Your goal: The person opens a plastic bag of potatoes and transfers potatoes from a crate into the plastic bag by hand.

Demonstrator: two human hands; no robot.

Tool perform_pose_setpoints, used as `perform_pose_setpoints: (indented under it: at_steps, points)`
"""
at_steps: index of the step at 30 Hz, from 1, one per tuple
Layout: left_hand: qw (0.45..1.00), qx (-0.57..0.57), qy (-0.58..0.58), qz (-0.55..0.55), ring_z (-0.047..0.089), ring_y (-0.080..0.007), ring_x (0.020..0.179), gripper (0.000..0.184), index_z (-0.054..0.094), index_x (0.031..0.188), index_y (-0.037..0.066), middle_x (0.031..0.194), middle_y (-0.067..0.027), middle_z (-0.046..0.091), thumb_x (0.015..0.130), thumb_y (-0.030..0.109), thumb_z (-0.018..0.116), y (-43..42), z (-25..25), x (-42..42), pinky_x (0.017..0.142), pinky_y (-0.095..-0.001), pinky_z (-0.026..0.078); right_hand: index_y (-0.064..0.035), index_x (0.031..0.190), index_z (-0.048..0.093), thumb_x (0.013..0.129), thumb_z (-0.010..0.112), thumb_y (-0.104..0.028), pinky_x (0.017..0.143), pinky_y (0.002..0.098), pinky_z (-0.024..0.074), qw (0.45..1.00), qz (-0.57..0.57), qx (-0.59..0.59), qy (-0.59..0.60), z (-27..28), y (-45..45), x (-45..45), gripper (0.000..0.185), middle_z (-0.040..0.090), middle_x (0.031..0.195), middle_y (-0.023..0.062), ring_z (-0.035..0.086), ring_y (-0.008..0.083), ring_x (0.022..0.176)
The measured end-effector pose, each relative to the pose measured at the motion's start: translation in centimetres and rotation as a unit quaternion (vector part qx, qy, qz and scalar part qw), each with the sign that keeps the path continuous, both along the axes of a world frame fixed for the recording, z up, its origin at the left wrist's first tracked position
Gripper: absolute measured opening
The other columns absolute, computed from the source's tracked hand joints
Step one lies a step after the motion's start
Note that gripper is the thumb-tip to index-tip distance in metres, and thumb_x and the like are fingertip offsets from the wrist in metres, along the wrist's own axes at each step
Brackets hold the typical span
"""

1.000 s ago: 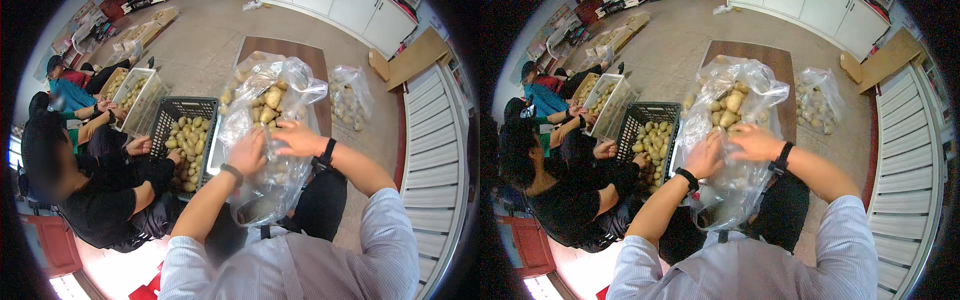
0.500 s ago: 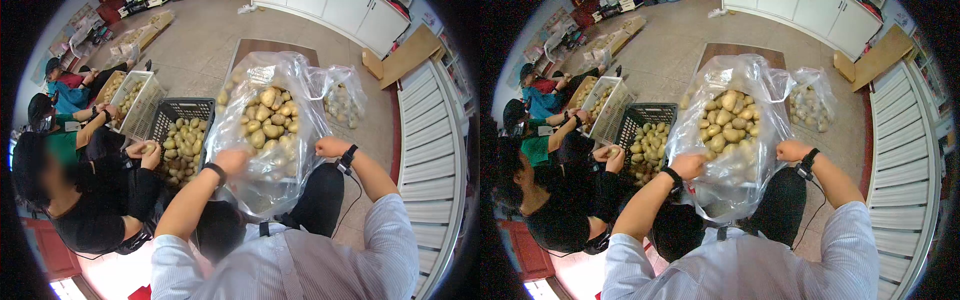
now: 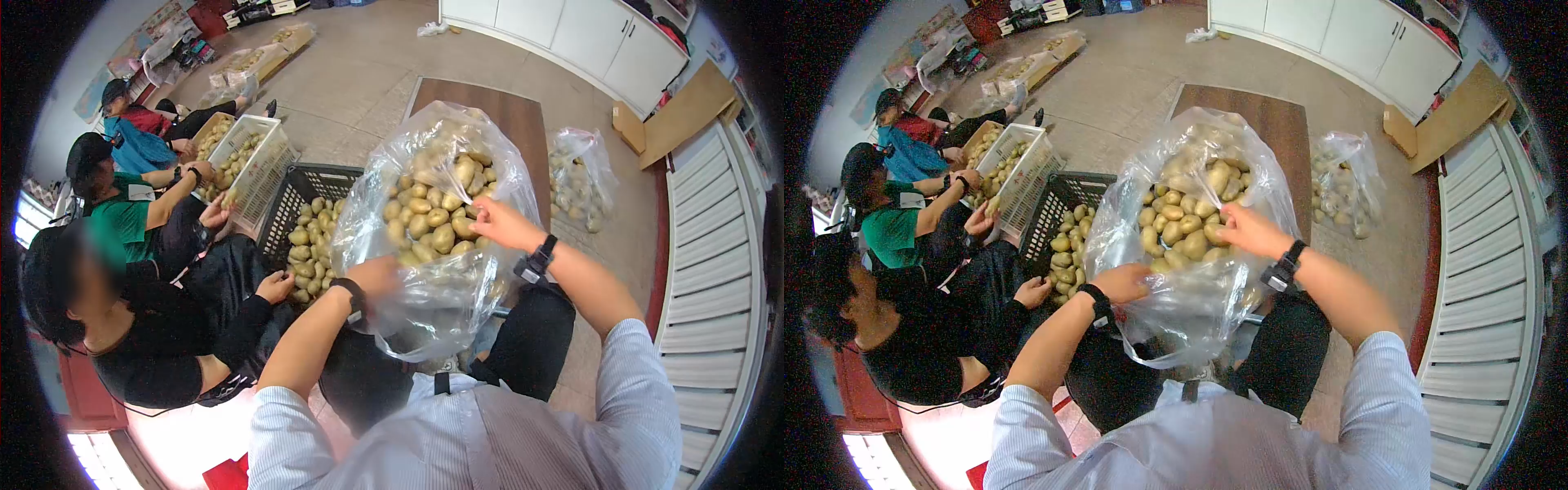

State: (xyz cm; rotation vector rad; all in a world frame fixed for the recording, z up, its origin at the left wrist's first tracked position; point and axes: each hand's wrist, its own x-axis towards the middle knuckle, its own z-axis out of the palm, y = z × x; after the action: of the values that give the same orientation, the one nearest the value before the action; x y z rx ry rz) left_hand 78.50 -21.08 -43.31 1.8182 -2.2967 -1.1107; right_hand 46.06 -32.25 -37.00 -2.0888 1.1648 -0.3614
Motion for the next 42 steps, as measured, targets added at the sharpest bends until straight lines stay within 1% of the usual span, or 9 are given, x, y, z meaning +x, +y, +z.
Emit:
perform_pose_setpoints:
  at_steps: [3, 7, 15, 20, 22, 28, 32, 38, 42]
  points:
    - [0.998, -0.033, 0.034, -0.045, 0.059, -0.0374, 0.108, 0.049, 0.058, 0.121, 0.002, 0.114, -0.0226, 0.063, 0.082, 0.031, 0.062, 0.2, 2.2, -1.0, 0.095, -0.0406, 0.047, 0.0044, 0.112, 0.052, 0.082, 0.072, -0.028, 0.066, 0.0372, 0.0508, 0.996, -0.064, -0.055, -0.026, -0.1, -1.9, 3.1, 0.048, 0.065, 0.084, 0.0151, 0.064, 0.0259, 0.072]
    - [0.990, -0.059, 0.124, -0.012, 0.061, -0.0363, 0.104, 0.043, 0.058, 0.117, -0.001, 0.111, -0.0219, 0.063, 0.085, 0.028, 0.062, 2.3, 3.8, -3.3, 0.090, -0.0421, 0.048, 0.0014, 0.139, 0.030, 0.085, 0.071, -0.020, 0.040, 0.0285, 0.0408, 0.972, -0.157, 0.162, -0.069, -1.9, -5.6, 5.8, 0.070, 0.060, 0.073, 0.0072, 0.054, 0.0142, 0.048]
    - [0.892, 0.133, 0.432, 0.012, 0.059, -0.0122, 0.085, 0.037, 0.053, 0.122, 0.003, 0.103, -0.0096, 0.062, 0.089, 0.018, 0.062, 8.8, 11.5, -8.5, 0.073, -0.0303, 0.049, -0.0077, 0.105, 0.051, 0.090, 0.060, -0.014, 0.039, 0.0265, 0.0340, 0.901, -0.198, 0.340, -0.181, -5.5, -9.5, 8.1, 0.018, 0.057, 0.067, 0.0034, 0.054, 0.0146, 0.048]
    - [0.927, -0.110, 0.330, 0.140, 0.060, -0.0199, 0.093, 0.045, 0.051, 0.128, 0.005, 0.102, -0.0124, 0.060, 0.086, 0.015, 0.062, 3.3, 6.7, -7.2, 0.081, -0.0327, 0.050, -0.0077, 0.091, 0.059, 0.091, 0.058, -0.015, 0.044, 0.0266, 0.0432, 0.915, -0.197, 0.301, -0.182, -6.1, -11.0, 8.7, 0.007, 0.061, 0.071, 0.0038, 0.057, 0.0118, 0.052]
    - [0.915, -0.180, 0.314, 0.177, 0.053, -0.0375, 0.117, 0.048, 0.050, 0.127, 0.002, 0.128, -0.0222, 0.053, 0.083, 0.017, 0.059, 0.7, 5.3, -5.5, 0.099, -0.0428, 0.044, -0.0026, 0.094, 0.063, 0.088, 0.057, -0.018, 0.062, 0.0360, 0.0512, 0.989, -0.141, 0.030, -0.046, -6.3, -13.3, 8.5, 0.018, 0.065, 0.077, 0.0114, 0.063, 0.0206, 0.065]
    - [0.913, -0.165, 0.210, 0.308, 0.045, -0.0338, 0.131, 0.066, 0.042, 0.140, 0.001, 0.138, -0.0237, 0.048, 0.084, 0.026, 0.065, -3.5, -2.6, 0.7, 0.108, -0.0392, 0.037, 0.0040, 0.113, 0.060, 0.087, 0.061, -0.027, 0.088, 0.0450, 0.0487, 0.950, -0.179, -0.234, 0.100, -2.2, -16.3, 5.6, 0.041, 0.064, 0.111, 0.0260, 0.062, 0.0407, 0.101]
    - [0.880, 0.003, 0.290, 0.375, 0.059, -0.0156, 0.081, 0.061, 0.041, 0.139, -0.001, 0.121, -0.0116, 0.058, 0.088, 0.025, 0.062, -4.2, -3.4, 4.1, 0.066, -0.0306, 0.051, 0.0050, 0.125, 0.052, 0.083, 0.063, -0.027, 0.095, 0.0461, 0.0460, 0.960, -0.221, -0.078, 0.153, -3.0, -15.0, 2.4, 0.054, 0.059, 0.119, 0.0293, 0.057, 0.0430, 0.110]
    - [0.840, 0.042, 0.289, 0.457, 0.063, -0.0195, 0.095, 0.048, 0.055, 0.121, -0.005, 0.107, -0.0158, 0.065, 0.084, 0.025, 0.064, -3.7, -5.3, 4.5, 0.078, -0.0325, 0.051, 0.0034, 0.121, 0.053, 0.081, 0.064, -0.025, 0.093, 0.0463, 0.0466, 0.950, -0.256, -0.177, 0.023, -4.6, -8.4, 2.3, 0.050, 0.060, 0.116, 0.0296, 0.059, 0.0408, 0.108]
    - [0.937, -0.078, 0.180, 0.288, 0.065, -0.0211, 0.094, 0.040, 0.059, 0.111, -0.003, 0.101, -0.0160, 0.066, 0.082, 0.024, 0.065, -2.1, 0.1, 1.3, 0.076, -0.0338, 0.053, 0.0014, 0.111, 0.057, 0.081, 0.064, -0.024, 0.089, 0.0460, 0.0474, 0.991, -0.104, -0.078, 0.013, -2.8, -2.1, 2.0, 0.040, 0.062, 0.111, 0.0247, 0.060, 0.0382, 0.104]
